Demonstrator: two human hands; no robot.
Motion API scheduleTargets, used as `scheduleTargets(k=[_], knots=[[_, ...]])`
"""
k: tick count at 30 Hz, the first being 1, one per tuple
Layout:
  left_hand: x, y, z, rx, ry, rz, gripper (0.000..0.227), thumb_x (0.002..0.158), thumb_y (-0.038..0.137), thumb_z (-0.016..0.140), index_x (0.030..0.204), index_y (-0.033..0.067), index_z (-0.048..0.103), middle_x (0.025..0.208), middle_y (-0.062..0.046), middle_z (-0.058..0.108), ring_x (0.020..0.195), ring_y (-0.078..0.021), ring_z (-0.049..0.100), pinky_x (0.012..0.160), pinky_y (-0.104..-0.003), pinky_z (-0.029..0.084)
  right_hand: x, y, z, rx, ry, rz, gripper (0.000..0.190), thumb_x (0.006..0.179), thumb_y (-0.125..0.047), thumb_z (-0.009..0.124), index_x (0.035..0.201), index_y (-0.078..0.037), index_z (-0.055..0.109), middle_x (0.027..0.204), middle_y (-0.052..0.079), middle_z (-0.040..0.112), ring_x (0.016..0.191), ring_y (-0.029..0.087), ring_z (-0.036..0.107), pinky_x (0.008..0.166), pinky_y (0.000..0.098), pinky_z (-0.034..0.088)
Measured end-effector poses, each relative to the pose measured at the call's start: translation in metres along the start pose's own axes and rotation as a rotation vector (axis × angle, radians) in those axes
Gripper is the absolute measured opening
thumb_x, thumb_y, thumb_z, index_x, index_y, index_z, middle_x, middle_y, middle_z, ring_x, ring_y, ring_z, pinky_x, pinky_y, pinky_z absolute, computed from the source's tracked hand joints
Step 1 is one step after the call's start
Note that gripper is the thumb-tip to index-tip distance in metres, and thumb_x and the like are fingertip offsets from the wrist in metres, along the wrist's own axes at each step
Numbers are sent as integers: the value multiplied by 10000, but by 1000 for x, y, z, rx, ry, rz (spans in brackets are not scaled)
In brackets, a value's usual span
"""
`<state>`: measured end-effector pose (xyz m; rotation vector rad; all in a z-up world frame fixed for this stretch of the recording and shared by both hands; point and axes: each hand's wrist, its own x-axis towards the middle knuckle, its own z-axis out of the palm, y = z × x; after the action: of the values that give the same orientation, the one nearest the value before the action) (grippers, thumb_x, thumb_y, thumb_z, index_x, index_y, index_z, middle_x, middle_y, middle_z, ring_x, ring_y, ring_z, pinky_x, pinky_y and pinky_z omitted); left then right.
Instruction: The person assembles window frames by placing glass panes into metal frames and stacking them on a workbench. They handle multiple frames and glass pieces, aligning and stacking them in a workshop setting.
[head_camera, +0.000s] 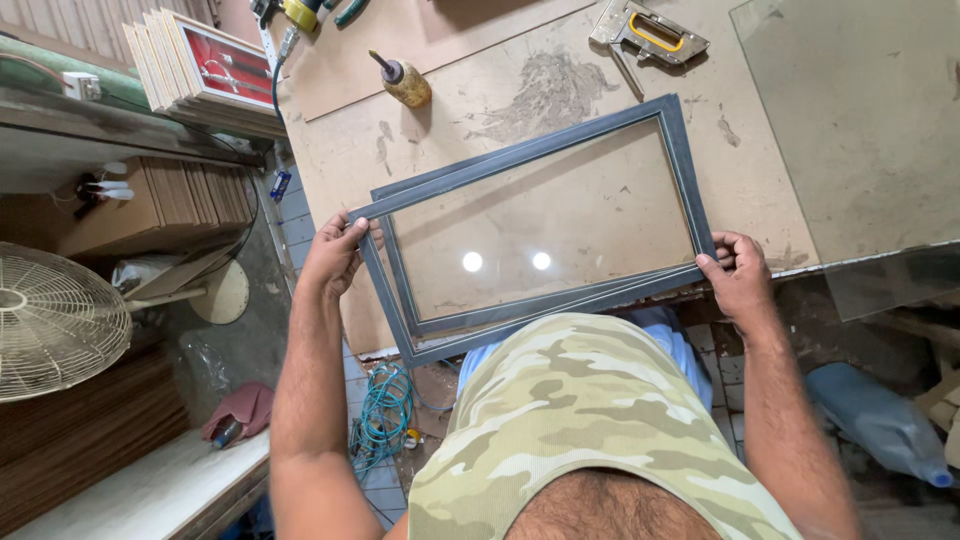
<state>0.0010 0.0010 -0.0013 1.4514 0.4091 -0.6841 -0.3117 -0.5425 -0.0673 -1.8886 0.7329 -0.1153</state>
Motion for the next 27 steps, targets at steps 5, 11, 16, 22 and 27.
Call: scheduleTargets(k=[5, 11, 16, 22, 27], knots=[[6, 11, 0, -22, -3, -72, 186, 1011, 85, 635, 1185, 25, 612, 1001, -105, 721, 853, -176, 733, 783, -318, 643, 2, -2, -2, -6, -24, 27, 335, 931, -58, 746, 1246, -16, 640, 1067, 15, 554, 878, 92, 527, 798, 255, 513], [-10, 19, 5, -28, 32, -47, 205, 994, 86, 638, 1190, 36, 604, 981, -101, 725, 833, -172, 728, 760, -320, 640, 5, 4, -2, 0, -37, 54, 327, 925, -52, 744, 1229, -5, 633, 1057, 22, 584, 870, 92, 545, 797, 259, 513], [-12, 4, 6, -78, 46, 90, 187, 1009, 96, 661, 1171, 8, 631, 1013, -98, 733, 855, -155, 723, 785, -299, 643, 6, 18, -2, 43, -35, 63, 340, 929, -59, 743, 1244, -6, 624, 1034, 9, 583, 858, 84, 532, 787, 248, 510], [4, -10, 12, -252, 25, 56, 195, 1032, 150, 662, 1165, 6, 658, 999, -98, 743, 835, -156, 724, 754, -298, 631, 6, 16, -3, 78, -41, 52, 348, 936, -76, 747, 1257, -21, 625, 1010, 1, 585, 850, 82, 522, 784, 245, 500], [-28, 14, 23, -504, -161, 206, 221, 1101, 175, 574, 1240, 3, 580, 1072, -132, 731, 905, -197, 739, 796, -320, 653, -10, -72, 12, -511, 177, -223, 603, 815, -95, 827, 1355, 19, 583, 1144, 179, 559, 1062, 308, 511, 954, 471, 447]])
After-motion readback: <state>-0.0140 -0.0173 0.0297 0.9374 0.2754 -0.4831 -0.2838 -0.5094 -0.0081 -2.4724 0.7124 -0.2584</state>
